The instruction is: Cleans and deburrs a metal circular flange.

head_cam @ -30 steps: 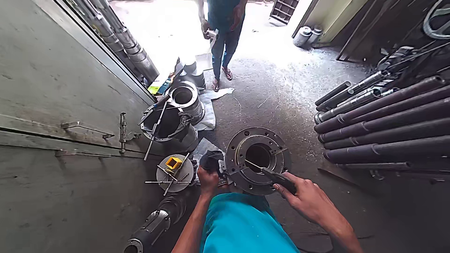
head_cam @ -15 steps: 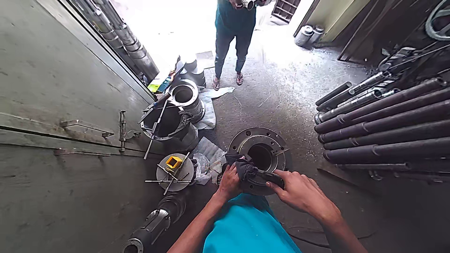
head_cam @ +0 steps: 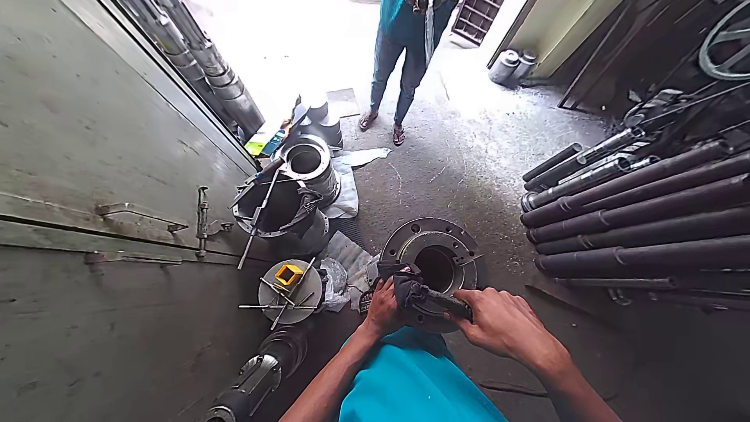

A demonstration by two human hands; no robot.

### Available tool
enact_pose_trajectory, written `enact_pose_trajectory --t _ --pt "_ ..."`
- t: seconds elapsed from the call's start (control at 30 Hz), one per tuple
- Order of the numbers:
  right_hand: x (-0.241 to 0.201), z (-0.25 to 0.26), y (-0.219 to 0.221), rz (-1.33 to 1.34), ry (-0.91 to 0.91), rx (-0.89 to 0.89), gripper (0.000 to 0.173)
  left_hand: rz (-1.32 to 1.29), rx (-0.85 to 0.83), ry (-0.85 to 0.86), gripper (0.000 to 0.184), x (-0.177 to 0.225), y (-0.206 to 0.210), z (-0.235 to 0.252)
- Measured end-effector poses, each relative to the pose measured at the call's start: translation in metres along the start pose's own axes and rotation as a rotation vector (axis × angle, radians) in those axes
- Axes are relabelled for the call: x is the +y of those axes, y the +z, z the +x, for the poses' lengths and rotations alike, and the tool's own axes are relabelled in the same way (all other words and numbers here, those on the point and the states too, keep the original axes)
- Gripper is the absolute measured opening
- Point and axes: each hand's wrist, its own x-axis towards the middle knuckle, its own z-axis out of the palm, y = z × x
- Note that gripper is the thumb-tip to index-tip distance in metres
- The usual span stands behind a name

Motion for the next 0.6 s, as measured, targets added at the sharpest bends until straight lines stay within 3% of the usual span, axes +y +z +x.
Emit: enact_pose_trajectory --t 0.6 --pt "-0.014 -0.004 -0.002 -0.017 0.105 0.010 0.049 -0.013 -0.003 0.013 0.035 -0.002 0.001 0.001"
